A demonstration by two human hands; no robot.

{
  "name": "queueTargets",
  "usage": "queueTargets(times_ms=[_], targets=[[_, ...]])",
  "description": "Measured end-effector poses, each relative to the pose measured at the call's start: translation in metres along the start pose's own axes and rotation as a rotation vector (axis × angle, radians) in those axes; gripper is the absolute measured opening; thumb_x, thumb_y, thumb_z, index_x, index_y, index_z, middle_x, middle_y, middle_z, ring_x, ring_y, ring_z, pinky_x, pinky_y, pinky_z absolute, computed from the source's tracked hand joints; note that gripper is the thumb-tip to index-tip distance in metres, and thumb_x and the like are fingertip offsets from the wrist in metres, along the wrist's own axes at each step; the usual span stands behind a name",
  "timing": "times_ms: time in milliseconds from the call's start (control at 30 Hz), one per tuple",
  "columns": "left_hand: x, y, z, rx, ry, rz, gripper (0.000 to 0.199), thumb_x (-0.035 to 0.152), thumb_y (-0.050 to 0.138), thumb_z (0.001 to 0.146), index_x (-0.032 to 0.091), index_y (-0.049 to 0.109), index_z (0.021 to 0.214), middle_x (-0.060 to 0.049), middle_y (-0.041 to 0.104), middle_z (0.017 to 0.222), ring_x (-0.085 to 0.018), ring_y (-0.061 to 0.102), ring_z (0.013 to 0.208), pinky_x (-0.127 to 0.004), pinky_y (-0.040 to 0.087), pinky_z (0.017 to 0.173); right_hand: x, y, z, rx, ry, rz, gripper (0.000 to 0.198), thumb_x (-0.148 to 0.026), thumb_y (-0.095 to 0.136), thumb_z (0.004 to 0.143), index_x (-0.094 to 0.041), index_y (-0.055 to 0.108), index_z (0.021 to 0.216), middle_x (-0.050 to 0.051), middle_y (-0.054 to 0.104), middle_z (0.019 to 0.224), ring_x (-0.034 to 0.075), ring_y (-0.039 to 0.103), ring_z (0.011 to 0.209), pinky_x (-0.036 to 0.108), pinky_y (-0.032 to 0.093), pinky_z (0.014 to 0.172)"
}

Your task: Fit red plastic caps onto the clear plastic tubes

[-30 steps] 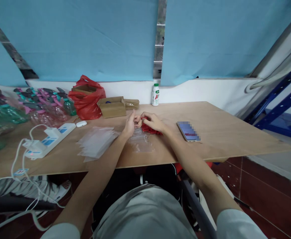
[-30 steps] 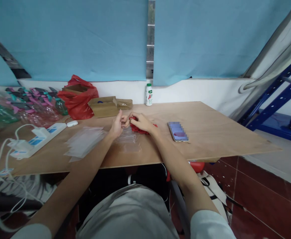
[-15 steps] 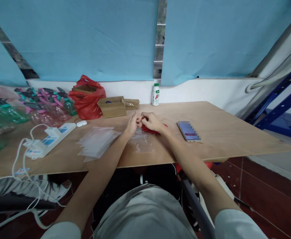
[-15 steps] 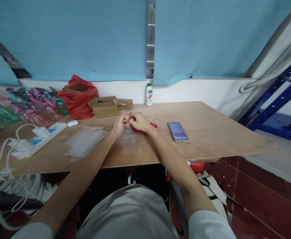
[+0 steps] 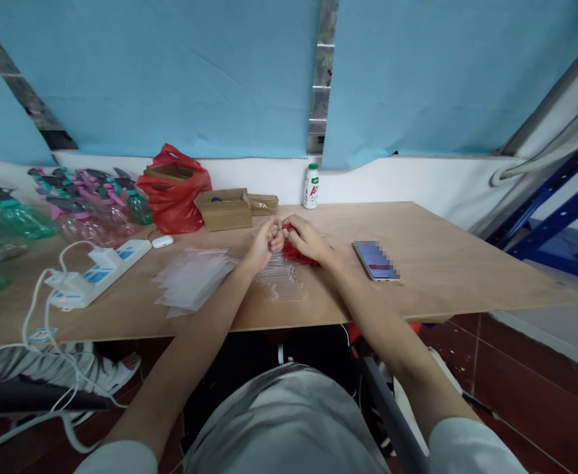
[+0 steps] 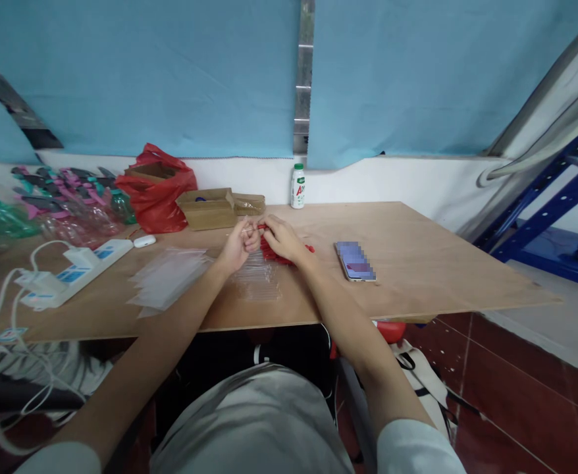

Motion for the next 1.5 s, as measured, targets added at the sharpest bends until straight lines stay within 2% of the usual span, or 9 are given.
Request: queueTargets(times_ms=[133,233,433,567,833,967,1200,1400,1500], targets=[[-0.001,-0.005,0.003,0.005,-0.03,-0.066,0.052,0.061,0.058,0.107,0.02,0.051,0.074,0.01,0.031,0.048,-0.006,0.026,0.037,-0.019,0.02,0.04,-0.006,-0.002,-0.002,-0.012,-0.009,-0.006,0.032,-0.022,0.044,0.095,-0.018,0.068,0.116,0.011,0.075,0.11,0.024,0.065,0.095,0.035,0.048,0.092],[-0.004,-0.011,0.004,0.046,-0.058,-0.037,0.059,0.066,0.06,0.104,0.02,0.046,0.069,0.009,0.032,0.048,-0.005,0.026,0.037,-0.019,0.02,0.04,-0.004,-0.001,-0.003,-0.053,0.055,-0.016,0.031,-0.025,0.047,0.096,-0.018,0.069,0.117,0.008,0.076,0.101,0.022,0.064,0.083,0.033,0.047,0.084],[-0.007,-0.01,0.002,0.014,-0.1,0.055,0.064,0.072,0.054,0.104,0.02,0.047,0.067,0.009,0.027,0.048,-0.005,0.021,0.037,-0.018,0.017,0.041,0.001,0.0,-0.002,-0.039,0.126,-0.062,0.019,-0.031,0.053,0.091,-0.019,0.067,0.097,0.002,0.069,0.082,0.017,0.056,0.069,0.029,0.041,0.074],[-0.007,-0.007,0.001,0.034,-0.086,0.09,0.069,0.073,0.054,0.103,0.02,0.035,0.062,0.009,0.024,0.05,-0.004,0.017,0.039,-0.018,0.016,0.041,0.002,0.003,-0.002,-0.022,0.142,-0.102,0.015,-0.029,0.053,0.087,-0.02,0.064,0.092,0.001,0.064,0.074,0.017,0.052,0.066,0.029,0.039,0.071],[-0.004,-0.005,-0.001,0.132,-0.056,0.079,0.072,0.073,0.053,0.104,0.022,0.025,0.062,0.01,0.02,0.049,-0.004,0.014,0.04,-0.019,0.013,0.041,-0.011,0.01,0.002,-0.049,0.1,-0.126,0.011,-0.023,0.047,0.085,-0.023,0.058,0.087,0.004,0.067,0.08,0.02,0.053,0.071,0.03,0.04,0.074],[-0.002,-0.003,-0.002,0.132,-0.05,0.027,0.07,0.07,0.051,0.106,0.023,0.022,0.063,0.01,0.017,0.049,-0.005,0.013,0.04,-0.02,0.014,0.041,-0.015,0.01,0.004,-0.038,0.088,-0.117,0.01,-0.022,0.045,0.085,-0.024,0.054,0.086,0.004,0.065,0.079,0.021,0.054,0.072,0.031,0.041,0.075],[0.002,-0.003,-0.002,0.079,-0.032,-0.009,0.066,0.062,0.052,0.108,0.023,0.024,0.063,0.01,0.021,0.046,-0.005,0.015,0.038,-0.02,0.016,0.041,-0.016,0.009,0.003,-0.016,0.067,-0.089,0.013,-0.025,0.043,0.094,-0.023,0.056,0.094,0.006,0.065,0.086,0.023,0.057,0.08,0.034,0.045,0.082],[0.004,-0.005,-0.003,0.106,0.021,-0.126,0.049,0.055,0.05,0.111,0.021,0.048,0.075,0.011,0.026,0.046,-0.007,0.018,0.037,-0.019,0.019,0.04,-0.016,0.003,0.001,0.046,-0.043,-0.037,0.023,-0.033,0.044,0.105,-0.02,0.063,0.109,0.012,0.067,0.106,0.027,0.06,0.1,0.039,0.048,0.095],[-0.001,-0.008,-0.001,0.127,0.01,-0.124,0.052,0.062,0.055,0.108,0.021,0.048,0.076,0.011,0.028,0.048,-0.006,0.02,0.037,-0.019,0.019,0.039,-0.013,0.003,0.0,0.037,-0.024,-0.041,0.02,-0.032,0.048,0.103,-0.021,0.063,0.107,0.012,0.068,0.105,0.026,0.06,0.098,0.039,0.049,0.094]])
Point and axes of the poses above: each hand's wrist, its own z-axis towards the middle knuckle, its own y-axis out of the palm, x = y × z, the point moved 6 cm from there along z, towards the middle knuckle
